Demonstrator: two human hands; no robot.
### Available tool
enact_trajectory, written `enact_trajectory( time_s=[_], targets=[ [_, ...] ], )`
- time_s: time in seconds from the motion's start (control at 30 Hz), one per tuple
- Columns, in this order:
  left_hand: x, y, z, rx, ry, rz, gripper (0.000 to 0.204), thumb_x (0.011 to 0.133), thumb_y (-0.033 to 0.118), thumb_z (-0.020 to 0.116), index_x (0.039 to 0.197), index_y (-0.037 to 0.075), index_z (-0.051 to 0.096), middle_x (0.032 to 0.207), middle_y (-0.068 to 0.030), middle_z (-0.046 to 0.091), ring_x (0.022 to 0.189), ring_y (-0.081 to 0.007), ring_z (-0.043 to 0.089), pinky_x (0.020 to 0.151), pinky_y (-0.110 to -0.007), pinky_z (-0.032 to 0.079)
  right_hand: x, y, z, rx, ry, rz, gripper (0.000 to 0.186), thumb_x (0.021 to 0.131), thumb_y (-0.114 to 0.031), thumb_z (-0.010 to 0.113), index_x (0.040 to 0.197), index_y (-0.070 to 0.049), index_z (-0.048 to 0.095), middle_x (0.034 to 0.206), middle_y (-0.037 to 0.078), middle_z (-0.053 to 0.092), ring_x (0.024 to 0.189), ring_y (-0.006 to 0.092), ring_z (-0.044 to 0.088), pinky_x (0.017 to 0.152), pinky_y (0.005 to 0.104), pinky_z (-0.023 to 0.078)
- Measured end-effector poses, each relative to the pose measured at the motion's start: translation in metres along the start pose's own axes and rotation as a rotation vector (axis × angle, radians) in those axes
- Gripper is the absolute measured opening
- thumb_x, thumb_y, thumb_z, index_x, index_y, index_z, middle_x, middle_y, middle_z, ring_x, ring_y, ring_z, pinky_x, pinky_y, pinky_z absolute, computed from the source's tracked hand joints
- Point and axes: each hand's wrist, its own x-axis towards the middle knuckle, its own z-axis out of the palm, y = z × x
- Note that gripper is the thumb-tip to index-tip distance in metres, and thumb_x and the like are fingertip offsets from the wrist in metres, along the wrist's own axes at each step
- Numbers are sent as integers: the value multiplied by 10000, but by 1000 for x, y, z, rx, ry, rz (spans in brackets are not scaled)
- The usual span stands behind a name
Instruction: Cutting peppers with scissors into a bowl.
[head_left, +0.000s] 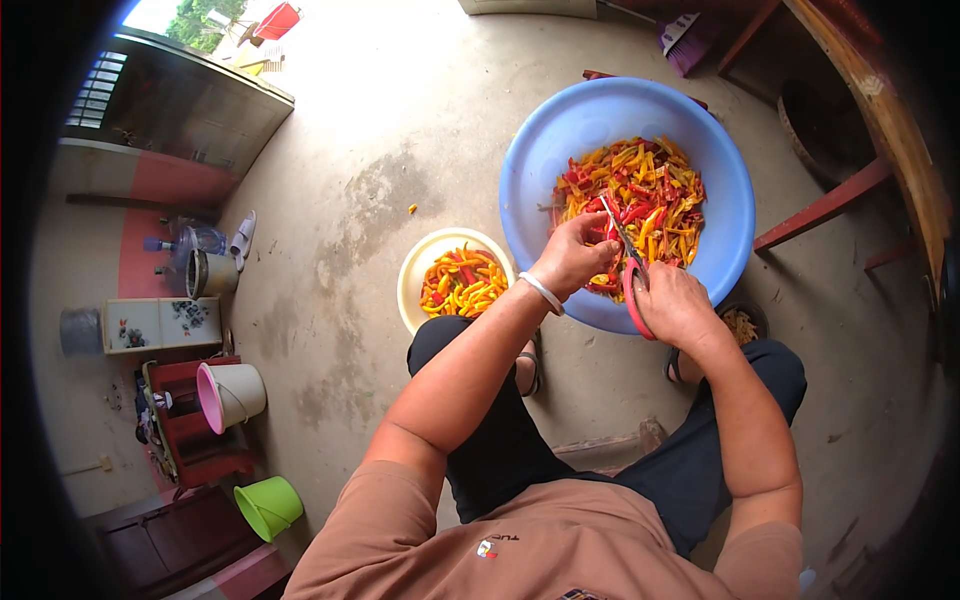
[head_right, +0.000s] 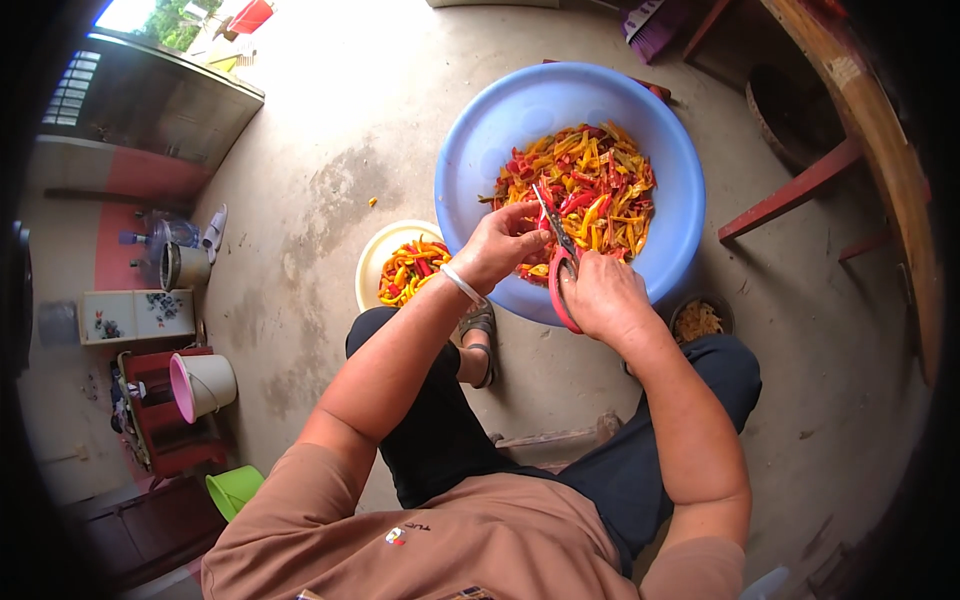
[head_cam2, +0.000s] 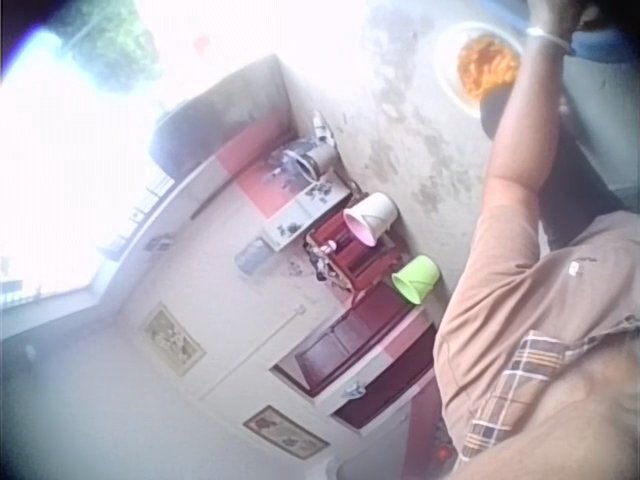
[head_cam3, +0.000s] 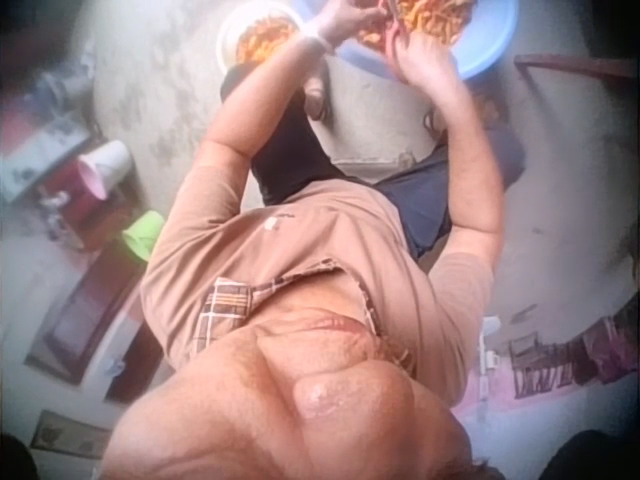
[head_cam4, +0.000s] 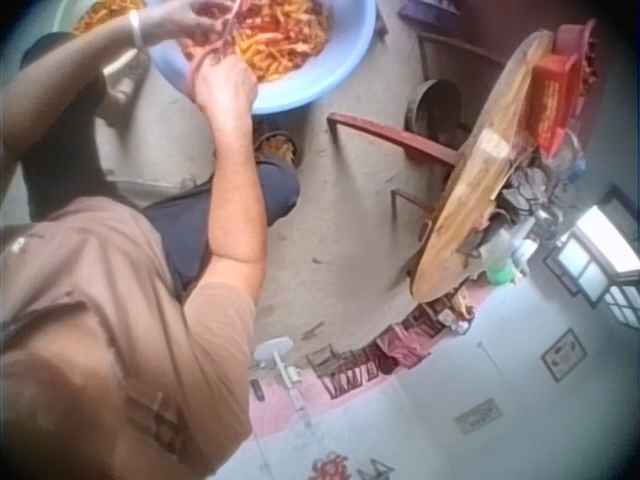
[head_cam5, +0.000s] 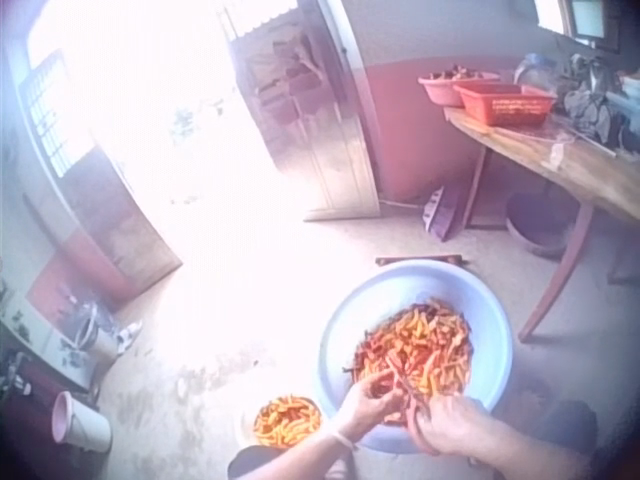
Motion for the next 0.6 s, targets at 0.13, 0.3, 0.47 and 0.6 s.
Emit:
enact_trajectory(
  time_s=[0.13,0.3,0.47,0.6],
  targets=[
    [5,-3,-8,173,-1,12,455,870,73,645,1274,-38,467,914,-72,649,818,-128,629,717,-266,543,1,-3,-4,2,-39,32,477,919,-395,466,876,50,632,862,279,636,876,419,618,818,486,476],
    [5,3,-8,19,35,-60,384,856,79,664,1196,-22,515,926,-75,639,828,-133,634,706,-256,539,6,6,-9,71,-25,-2,511,919,-433,469,860,50,623,858,286,628,864,430,611,796,485,472],
    [5,14,-13,-619,-14,-98,335,876,-12,580,1187,15,459,1013,-114,608,921,-213,645,826,-337,565,-6,5,-17,78,16,-14,526,903,-461,498,891,58,582,876,284,623,860,435,602,756,482,469],
    [1,25,-12,-736,15,-126,340,868,-33,576,1175,34,446,1049,-109,602,951,-227,644,865,-352,565,-20,0,-21,103,93,-119,448,867,-406,583,885,38,525,837,271,610,827,438,593,728,491,462]
  ],
)
